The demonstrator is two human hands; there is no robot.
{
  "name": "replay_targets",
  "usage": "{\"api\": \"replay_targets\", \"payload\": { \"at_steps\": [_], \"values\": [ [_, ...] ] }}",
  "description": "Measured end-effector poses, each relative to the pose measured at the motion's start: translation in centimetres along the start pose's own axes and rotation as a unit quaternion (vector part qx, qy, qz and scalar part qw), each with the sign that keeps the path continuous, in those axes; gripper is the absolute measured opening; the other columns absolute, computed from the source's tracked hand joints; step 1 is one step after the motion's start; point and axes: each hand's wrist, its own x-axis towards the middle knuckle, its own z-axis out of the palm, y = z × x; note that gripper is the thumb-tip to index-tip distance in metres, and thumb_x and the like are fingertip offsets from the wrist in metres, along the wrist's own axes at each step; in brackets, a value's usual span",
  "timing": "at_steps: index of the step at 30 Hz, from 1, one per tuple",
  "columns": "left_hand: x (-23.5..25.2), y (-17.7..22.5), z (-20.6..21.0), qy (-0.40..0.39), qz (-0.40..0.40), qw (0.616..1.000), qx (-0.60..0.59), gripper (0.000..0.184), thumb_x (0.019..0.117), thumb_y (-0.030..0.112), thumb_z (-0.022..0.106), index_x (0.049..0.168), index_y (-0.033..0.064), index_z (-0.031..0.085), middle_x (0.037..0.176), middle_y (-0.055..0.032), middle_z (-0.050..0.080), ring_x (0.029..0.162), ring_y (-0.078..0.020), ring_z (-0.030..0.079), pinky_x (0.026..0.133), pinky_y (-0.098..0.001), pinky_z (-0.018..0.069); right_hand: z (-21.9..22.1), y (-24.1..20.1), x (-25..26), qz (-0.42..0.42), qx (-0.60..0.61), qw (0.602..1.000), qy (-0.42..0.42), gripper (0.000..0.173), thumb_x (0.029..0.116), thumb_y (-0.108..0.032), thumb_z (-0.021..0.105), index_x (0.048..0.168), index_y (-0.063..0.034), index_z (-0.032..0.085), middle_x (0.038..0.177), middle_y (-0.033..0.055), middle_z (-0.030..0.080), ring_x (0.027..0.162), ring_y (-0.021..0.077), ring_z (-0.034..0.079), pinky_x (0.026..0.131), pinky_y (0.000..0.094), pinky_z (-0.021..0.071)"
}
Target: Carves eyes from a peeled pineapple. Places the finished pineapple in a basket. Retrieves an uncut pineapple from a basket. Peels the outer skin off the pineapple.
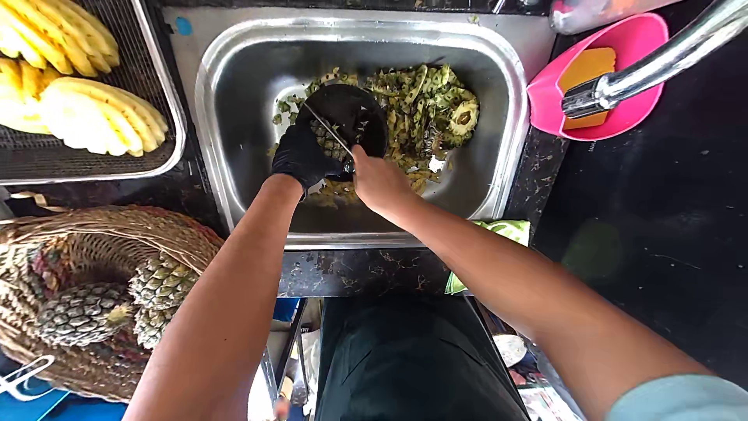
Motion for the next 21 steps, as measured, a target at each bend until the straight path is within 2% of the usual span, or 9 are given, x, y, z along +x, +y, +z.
{"api": "replay_targets", "payload": {
  "at_steps": [3,6,8,13,16,18,19,20,21],
  "values": [
    [0.2,-0.4,-0.4,-0.003,0.005,1.000,-0.008,0.127,0.0497,0.039,0.101,0.154,0.0104,0.033,0.135,-0.0248,0.055,0.125,-0.0424,0.055,0.100,-0.0620,0.0487,-0.7,-1.0,1.3,-0.007,0.003,1.000,-0.005,0.037,0.1065,-0.019,0.044,0.143,-0.0195,0.044,0.096,0.0145,0.072,0.090,0.0389,0.073,0.068,0.0581,0.0576],
    [0.4,-0.3,-0.5,-0.009,0.008,1.000,-0.010,0.121,0.0518,0.037,0.100,0.150,0.0059,0.038,0.136,-0.0248,0.052,0.126,-0.0420,0.054,0.100,-0.0611,0.0487,1.3,1.8,-0.2,-0.010,-0.024,1.000,-0.001,0.030,0.1093,-0.026,0.041,0.138,-0.0173,0.046,0.089,0.0138,0.070,0.083,0.0382,0.073,0.063,0.0557,0.0576],
    [0.4,-0.4,-0.5,-0.011,0.007,1.000,-0.015,0.123,0.0511,0.038,0.100,0.152,0.0076,0.036,0.137,-0.0246,0.051,0.127,-0.0420,0.053,0.100,-0.0614,0.0482,2.4,2.7,0.7,-0.015,-0.029,0.999,0.001,0.032,0.1105,-0.028,0.040,0.140,-0.0172,0.045,0.089,0.0141,0.070,0.083,0.0377,0.073,0.064,0.0548,0.0577],
    [0.8,-1.0,-0.6,0.000,0.025,1.000,-0.014,0.125,0.0478,0.039,0.100,0.153,0.0094,0.038,0.142,-0.0239,0.050,0.131,-0.0408,0.050,0.104,-0.0597,0.0464,2.2,2.1,3.8,-0.036,-0.021,0.999,0.003,0.035,0.1086,-0.022,0.043,0.144,-0.0193,0.043,0.093,0.0145,0.071,0.088,0.0387,0.073,0.068,0.0566,0.0579],
    [0.8,-1.3,-0.5,0.001,0.014,0.999,-0.037,0.119,0.0487,0.041,0.100,0.147,0.0053,0.042,0.140,-0.0248,0.050,0.131,-0.0405,0.050,0.105,-0.0611,0.0457,2.5,5.0,2.6,-0.041,-0.020,0.999,0.004,0.033,0.1109,-0.033,0.040,0.141,-0.0186,0.045,0.090,0.0157,0.070,0.085,0.0406,0.072,0.067,0.0600,0.0569],
    [0.5,-1.8,-0.4,0.011,-0.031,0.993,-0.117,0.111,0.0526,0.047,0.098,0.141,0.0034,0.047,0.135,-0.0227,0.056,0.127,-0.0384,0.054,0.103,-0.0611,0.0470,2.1,7.2,1.9,-0.037,0.006,0.999,0.023,0.035,0.1111,-0.038,0.038,0.135,-0.0157,0.049,0.090,0.0164,0.070,0.084,0.0412,0.072,0.067,0.0611,0.0564],
    [0.1,-2.1,-0.3,0.011,-0.059,0.982,-0.181,0.107,0.0577,0.052,0.095,0.141,0.0034,0.048,0.133,-0.0217,0.059,0.125,-0.0370,0.057,0.103,-0.0607,0.0480,1.5,7.9,1.6,-0.020,0.039,0.998,0.034,0.035,0.1111,-0.039,0.037,0.133,-0.0141,0.048,0.091,0.0166,0.070,0.086,0.0407,0.072,0.069,0.0612,0.0567],
    [-0.3,-2.4,0.0,0.003,-0.087,0.962,-0.259,0.103,0.0652,0.058,0.090,0.143,0.0058,0.048,0.133,-0.0195,0.061,0.125,-0.0340,0.059,0.103,-0.0586,0.0500,0.7,8.3,1.2,0.002,0.078,0.996,0.045,0.036,0.1114,-0.039,0.037,0.134,-0.0130,0.048,0.092,0.0170,0.069,0.087,0.0401,0.071,0.070,0.0610,0.0568],
    [-1.0,-2.3,0.3,-0.012,-0.111,0.927,-0.358,0.093,0.0740,0.060,0.084,0.144,0.0094,0.049,0.134,-0.0160,0.062,0.124,-0.0299,0.060,0.101,-0.0544,0.0528,0.0,8.5,0.8,0.019,0.094,0.994,0.052,0.036,0.1116,-0.040,0.036,0.134,-0.0132,0.046,0.093,0.0167,0.069,0.087,0.0391,0.071,0.071,0.0600,0.0567]
  ]
}}
